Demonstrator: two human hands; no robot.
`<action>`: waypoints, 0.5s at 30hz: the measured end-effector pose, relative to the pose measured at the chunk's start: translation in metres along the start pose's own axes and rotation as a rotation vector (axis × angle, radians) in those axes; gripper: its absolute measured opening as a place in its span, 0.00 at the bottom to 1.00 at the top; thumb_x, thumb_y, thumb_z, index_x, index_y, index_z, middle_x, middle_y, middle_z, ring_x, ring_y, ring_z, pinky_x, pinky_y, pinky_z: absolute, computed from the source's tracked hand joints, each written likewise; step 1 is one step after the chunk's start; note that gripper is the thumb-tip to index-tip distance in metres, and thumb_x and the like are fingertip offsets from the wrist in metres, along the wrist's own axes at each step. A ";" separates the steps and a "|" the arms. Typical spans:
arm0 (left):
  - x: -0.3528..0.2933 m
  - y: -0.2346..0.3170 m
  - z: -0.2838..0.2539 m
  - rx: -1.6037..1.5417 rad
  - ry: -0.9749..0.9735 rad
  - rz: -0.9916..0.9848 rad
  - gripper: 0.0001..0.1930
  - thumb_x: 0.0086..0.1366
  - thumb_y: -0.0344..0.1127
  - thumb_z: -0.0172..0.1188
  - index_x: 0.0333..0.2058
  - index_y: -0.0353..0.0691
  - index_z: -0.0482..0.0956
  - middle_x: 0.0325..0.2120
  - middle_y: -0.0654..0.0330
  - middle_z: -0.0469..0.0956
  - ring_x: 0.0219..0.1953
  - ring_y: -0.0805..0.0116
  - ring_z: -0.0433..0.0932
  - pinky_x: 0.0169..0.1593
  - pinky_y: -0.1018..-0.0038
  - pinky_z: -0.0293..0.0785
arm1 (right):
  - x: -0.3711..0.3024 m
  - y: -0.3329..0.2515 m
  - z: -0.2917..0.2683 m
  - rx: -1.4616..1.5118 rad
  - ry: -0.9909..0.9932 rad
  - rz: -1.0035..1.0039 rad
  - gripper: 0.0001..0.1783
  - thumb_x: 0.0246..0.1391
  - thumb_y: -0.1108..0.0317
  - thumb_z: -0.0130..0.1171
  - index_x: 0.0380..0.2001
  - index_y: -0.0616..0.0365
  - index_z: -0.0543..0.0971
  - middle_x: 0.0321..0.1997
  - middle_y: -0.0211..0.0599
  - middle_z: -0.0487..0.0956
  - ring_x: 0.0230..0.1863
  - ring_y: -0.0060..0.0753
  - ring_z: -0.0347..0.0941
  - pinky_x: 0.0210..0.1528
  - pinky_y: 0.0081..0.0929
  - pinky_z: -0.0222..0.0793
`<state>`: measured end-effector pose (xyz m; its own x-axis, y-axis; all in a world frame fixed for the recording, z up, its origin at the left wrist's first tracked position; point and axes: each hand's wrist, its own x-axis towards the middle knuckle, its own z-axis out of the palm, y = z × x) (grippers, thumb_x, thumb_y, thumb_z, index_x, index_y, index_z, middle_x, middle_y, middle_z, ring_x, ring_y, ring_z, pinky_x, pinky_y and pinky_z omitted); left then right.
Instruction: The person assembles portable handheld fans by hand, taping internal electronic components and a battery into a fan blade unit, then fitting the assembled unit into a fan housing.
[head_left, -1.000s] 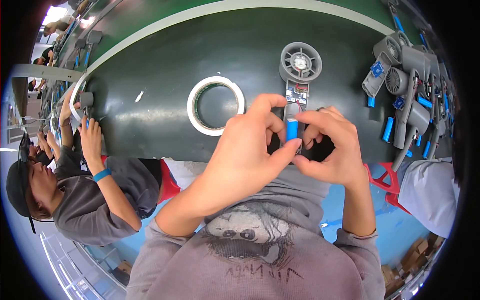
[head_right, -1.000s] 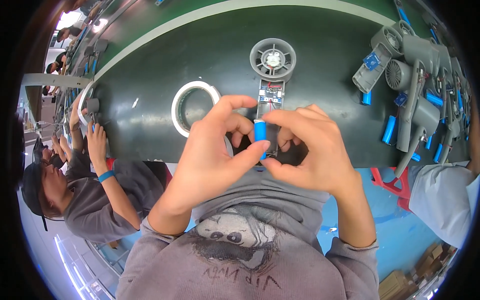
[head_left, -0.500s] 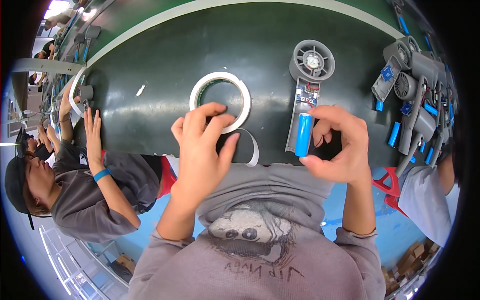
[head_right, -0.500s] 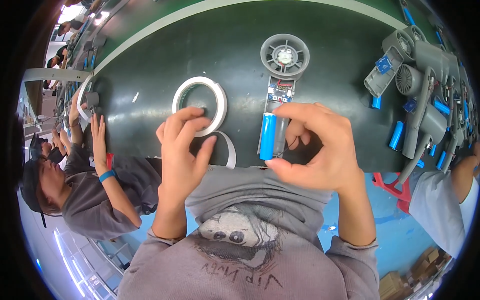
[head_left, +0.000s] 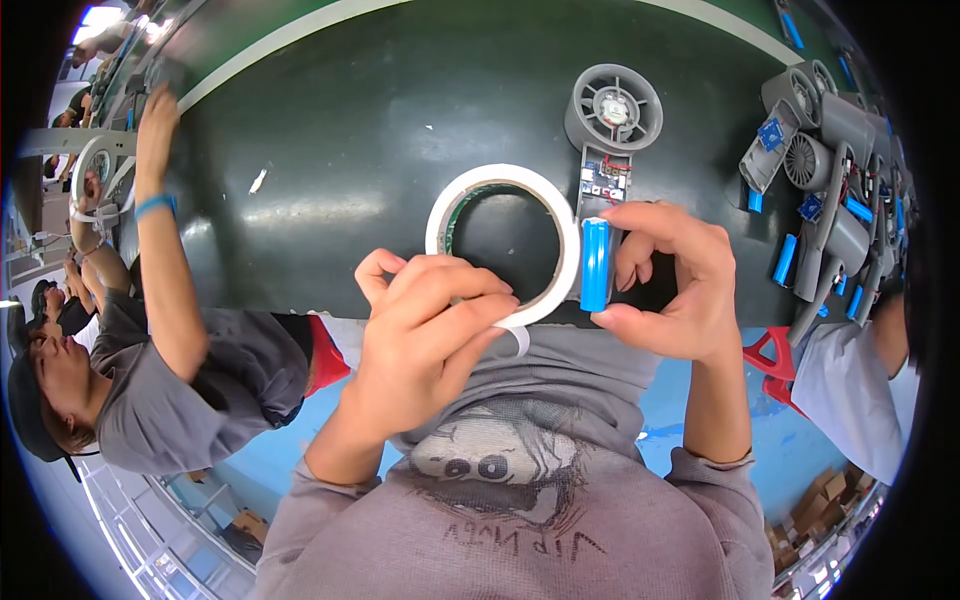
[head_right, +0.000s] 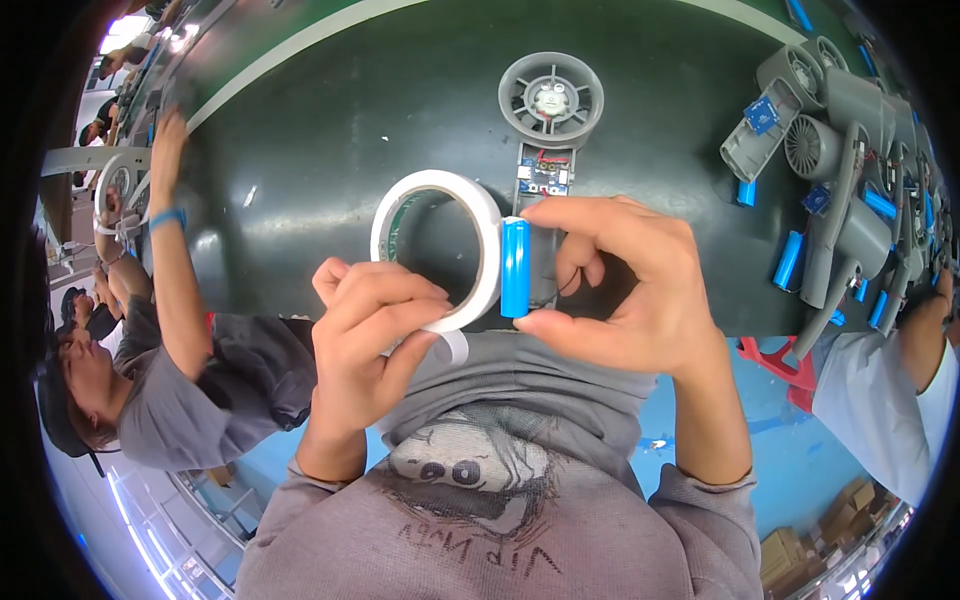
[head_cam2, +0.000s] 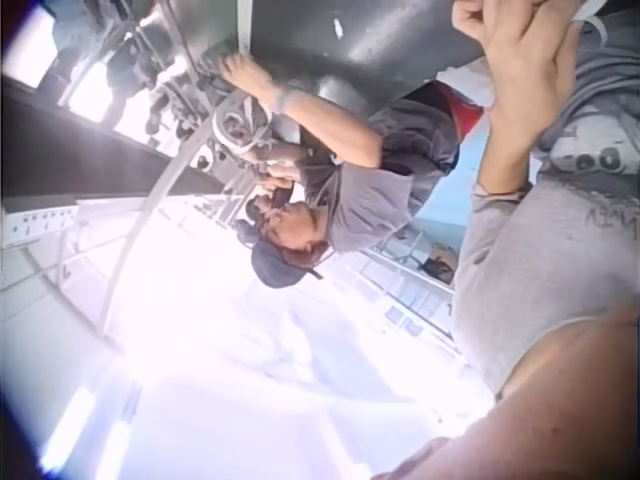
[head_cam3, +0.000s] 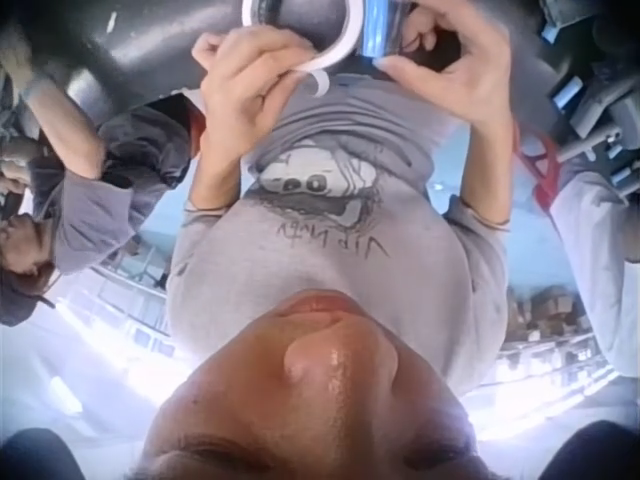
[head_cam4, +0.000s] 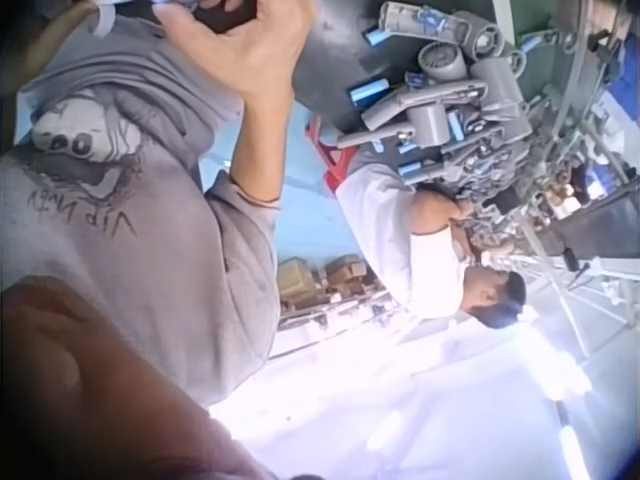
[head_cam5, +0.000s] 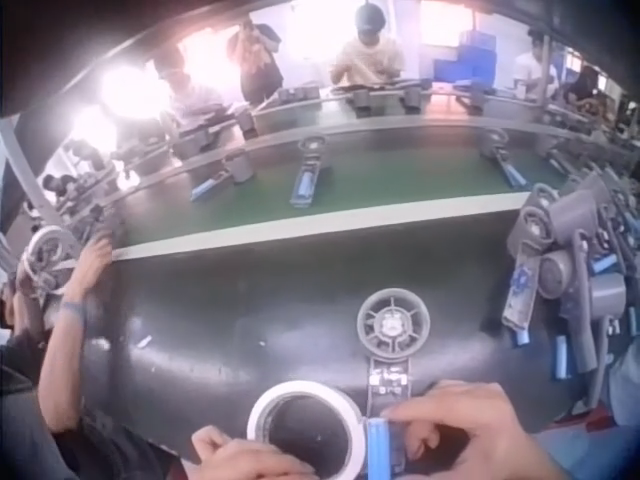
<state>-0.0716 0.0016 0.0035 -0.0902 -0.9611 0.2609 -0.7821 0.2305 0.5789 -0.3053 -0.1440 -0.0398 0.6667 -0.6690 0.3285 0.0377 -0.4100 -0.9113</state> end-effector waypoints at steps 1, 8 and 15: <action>0.001 0.000 0.000 -0.001 -0.001 0.000 0.13 0.51 0.26 0.71 0.38 0.42 0.86 0.40 0.64 0.85 0.42 0.64 0.80 0.49 0.64 0.58 | 0.000 0.000 0.000 0.000 0.000 0.002 0.36 0.33 0.67 0.80 0.52 0.62 0.83 0.23 0.29 0.78 0.24 0.21 0.67 0.28 0.21 0.62; 0.003 -0.005 0.000 -0.052 0.000 0.049 0.13 0.51 0.25 0.69 0.38 0.42 0.86 0.41 0.64 0.85 0.43 0.62 0.80 0.50 0.64 0.59 | -0.002 0.002 0.001 -0.009 0.000 0.020 0.34 0.32 0.67 0.80 0.48 0.61 0.83 0.21 0.26 0.75 0.24 0.20 0.67 0.28 0.21 0.63; -0.001 0.024 0.031 0.073 0.179 0.006 0.18 0.48 0.23 0.71 0.40 0.41 0.84 0.42 0.63 0.85 0.43 0.61 0.80 0.50 0.64 0.60 | -0.006 -0.004 0.007 -0.239 0.245 -0.047 0.30 0.31 0.64 0.81 0.42 0.61 0.82 0.17 0.21 0.69 0.18 0.14 0.63 0.21 0.14 0.56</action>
<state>-0.1092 0.0031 -0.0064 0.0113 -0.9160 0.4010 -0.8251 0.2180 0.5212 -0.3046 -0.1336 -0.0396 0.4688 -0.7631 0.4449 -0.1304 -0.5579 -0.8196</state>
